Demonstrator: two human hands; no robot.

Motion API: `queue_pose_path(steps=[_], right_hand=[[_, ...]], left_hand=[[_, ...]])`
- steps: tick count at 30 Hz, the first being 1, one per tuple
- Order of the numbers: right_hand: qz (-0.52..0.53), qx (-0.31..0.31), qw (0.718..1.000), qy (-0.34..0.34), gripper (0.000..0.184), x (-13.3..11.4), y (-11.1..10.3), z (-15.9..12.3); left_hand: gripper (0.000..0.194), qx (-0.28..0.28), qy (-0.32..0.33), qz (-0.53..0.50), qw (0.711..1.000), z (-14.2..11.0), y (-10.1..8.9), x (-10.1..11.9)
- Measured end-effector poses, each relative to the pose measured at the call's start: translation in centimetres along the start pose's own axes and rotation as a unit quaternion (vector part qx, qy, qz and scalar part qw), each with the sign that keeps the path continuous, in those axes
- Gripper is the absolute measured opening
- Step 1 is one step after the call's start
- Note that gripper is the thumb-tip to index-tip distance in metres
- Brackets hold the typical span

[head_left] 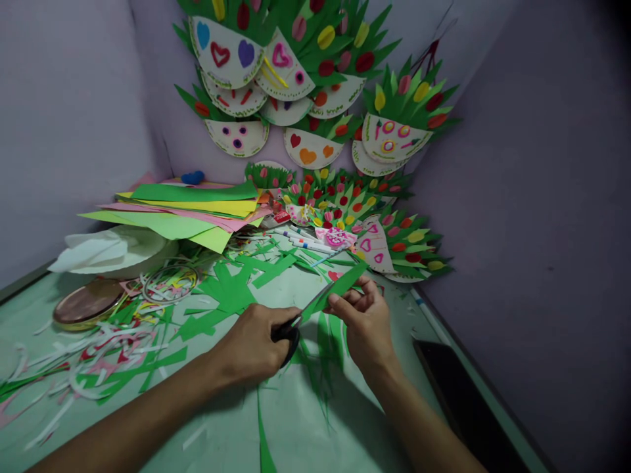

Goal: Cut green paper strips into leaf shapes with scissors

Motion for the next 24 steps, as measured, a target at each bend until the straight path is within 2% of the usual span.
queue_pose_path(steps=[7, 14, 20, 24], right_hand=[[0.007, -0.018, 1.000, 0.000, 0.038, 0.15, 0.17, -0.13], [0.008, -0.015, 1.000, 0.004, 0.039, 0.27, 0.14, 0.12], [0.021, 0.039, 0.999, -0.009, 0.043, -0.07, -0.33, 0.54], [0.023, 0.038, 0.999, -0.002, 0.044, -0.06, -0.27, 0.41]], left_hand=[[0.019, 0.006, -0.006, -0.015, 1.000, 0.13, 0.14, -0.44], [0.017, -0.016, -0.012, -0.040, 0.999, 0.20, 0.06, -0.45], [0.016, -0.029, -0.014, -0.043, 0.999, 0.16, 0.34, -0.50], [0.019, -0.005, -0.009, -0.013, 1.000, 0.15, 0.26, -0.64]])
Point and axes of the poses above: each hand's wrist, its own z-axis towards the middle knuckle, its own y-axis out of the palm, x = y × z, the point moved 2 cm from there along z, towards the middle knuckle, and after that the axes turned 14 degrees about -y, right-handed, at the moved point
